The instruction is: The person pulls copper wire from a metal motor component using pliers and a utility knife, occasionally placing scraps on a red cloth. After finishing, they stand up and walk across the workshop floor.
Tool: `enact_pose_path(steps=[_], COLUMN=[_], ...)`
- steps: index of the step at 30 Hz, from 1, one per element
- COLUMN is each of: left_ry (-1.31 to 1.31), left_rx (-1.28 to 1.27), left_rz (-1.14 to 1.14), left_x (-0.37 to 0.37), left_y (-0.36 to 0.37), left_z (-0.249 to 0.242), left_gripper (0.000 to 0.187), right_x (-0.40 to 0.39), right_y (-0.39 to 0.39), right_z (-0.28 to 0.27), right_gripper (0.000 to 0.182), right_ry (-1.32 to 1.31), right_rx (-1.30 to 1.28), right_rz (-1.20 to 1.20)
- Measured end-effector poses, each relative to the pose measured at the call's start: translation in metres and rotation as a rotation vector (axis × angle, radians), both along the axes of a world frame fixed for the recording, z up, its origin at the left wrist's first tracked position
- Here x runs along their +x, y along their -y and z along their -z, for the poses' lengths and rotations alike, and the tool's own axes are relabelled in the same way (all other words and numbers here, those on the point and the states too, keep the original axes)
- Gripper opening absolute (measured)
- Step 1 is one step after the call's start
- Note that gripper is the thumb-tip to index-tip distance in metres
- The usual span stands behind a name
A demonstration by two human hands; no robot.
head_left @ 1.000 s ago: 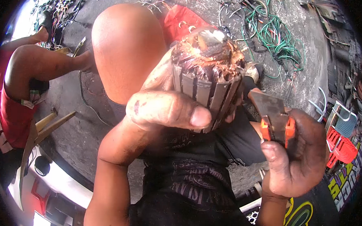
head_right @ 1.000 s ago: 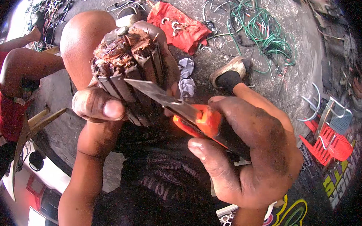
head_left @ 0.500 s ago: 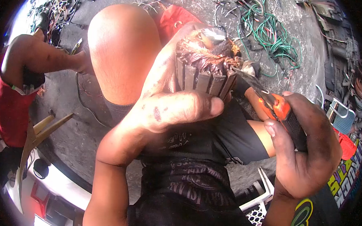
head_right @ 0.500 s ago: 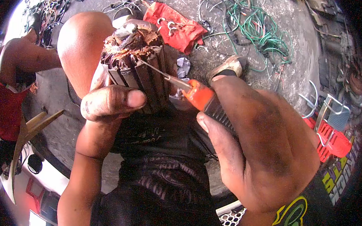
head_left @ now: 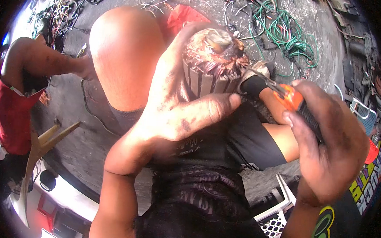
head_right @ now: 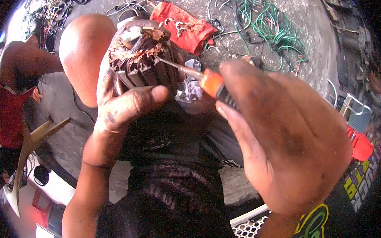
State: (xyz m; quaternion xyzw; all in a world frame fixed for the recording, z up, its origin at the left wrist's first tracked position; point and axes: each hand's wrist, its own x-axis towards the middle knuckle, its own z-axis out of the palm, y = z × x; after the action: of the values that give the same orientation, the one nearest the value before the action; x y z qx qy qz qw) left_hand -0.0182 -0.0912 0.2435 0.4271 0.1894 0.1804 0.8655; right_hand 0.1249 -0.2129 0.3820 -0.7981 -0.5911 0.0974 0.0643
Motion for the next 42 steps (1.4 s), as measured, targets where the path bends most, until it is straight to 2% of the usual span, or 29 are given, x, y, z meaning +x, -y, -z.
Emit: enact_pose_path(steps=[2,3,6,8,9,11,13,15,18,21,23,26,29,30,32,34,36,38,42], left_ry=[-0.020,-0.023,-0.070,-0.066,0.002,0.100,0.108,-0.089,0.062,0.097,0.079,0.155,0.121,0.140,0.155,0.156,0.141,0.233,0.483], left_rx=[-0.035,0.009,0.061,0.104,0.152,0.265,0.332,0.383,0.487,0.520,0.547,0.477,0.644,0.646,0.651,0.784,0.978,0.959,0.695], left_rz=[-0.069,-0.044,-0.040,-0.063,-0.179,-0.270,-0.321,-0.358,-0.377,-0.382,-0.378,-0.511,-0.462,-0.412,-0.366,-0.358,-0.303,-0.326,-0.390], left_x=[0.004,0.004,0.005,0.009,0.012,0.013,0.012,0.003,0.002,-0.007,-0.005,0.000,-0.006,-0.007,-0.001,0.003,0.003,0.007,0.021], left_y=[0.004,0.003,0.003,0.007,0.011,0.007,0.003,0.008,0.004,0.010,0.013,0.019,0.012,0.009,0.004,-0.011,-0.037,-0.038,-0.013], left_z=[-0.004,0.001,0.002,0.009,0.020,0.032,0.033,0.019,0.044,0.064,0.065,0.067,0.067,0.068,0.053,0.046,0.054,0.054,0.053], left_gripper=[0.086,0.080,0.077,0.074,0.074,0.075,0.076,0.077,0.077,0.079,0.080,0.082,0.088,0.090,0.092,0.067,0.046,0.050,0.058], right_x=[0.007,0.009,0.018,0.004,-0.002,-0.017,-0.029,-0.040,-0.051,-0.054,-0.056,-0.057,-0.063,-0.065,-0.059,-0.053,-0.045,-0.037,-0.027], right_y=[-0.004,-0.009,-0.013,-0.011,-0.007,-0.002,0.001,0.001,0.004,0.005,0.005,0.006,0.003,0.002,0.002,0.007,0.014,0.018,0.021], right_z=[0.004,0.003,0.002,0.013,0.014,0.025,0.040,0.048,0.054,0.060,0.058,0.055,0.068,0.072,0.070,0.068,0.064,0.058,0.039], right_gripper=[0.034,0.034,0.035,0.035,0.035,0.035,0.040,0.044,0.049,0.052,0.055,0.060,0.064,0.066,0.065,0.064,0.062,0.060,0.055], right_ry=[0.026,0.023,0.006,-0.004,0.047,0.122,0.045,-0.043,-0.180,-0.140,-0.122,-0.168,-0.298,-0.382,-0.388,-0.402,-0.581,-0.664,-0.675], right_rx=[0.040,0.014,-0.036,0.089,0.093,0.132,0.233,0.307,0.286,0.311,0.263,0.190,0.192,0.197,0.237,0.273,0.294,0.305,0.240], right_rz=[-0.055,-0.073,-0.122,-0.138,-0.135,-0.105,-0.014,0.065,0.119,0.116,0.118,0.106,0.100,0.113,0.107,0.103,0.093,0.085,0.030])
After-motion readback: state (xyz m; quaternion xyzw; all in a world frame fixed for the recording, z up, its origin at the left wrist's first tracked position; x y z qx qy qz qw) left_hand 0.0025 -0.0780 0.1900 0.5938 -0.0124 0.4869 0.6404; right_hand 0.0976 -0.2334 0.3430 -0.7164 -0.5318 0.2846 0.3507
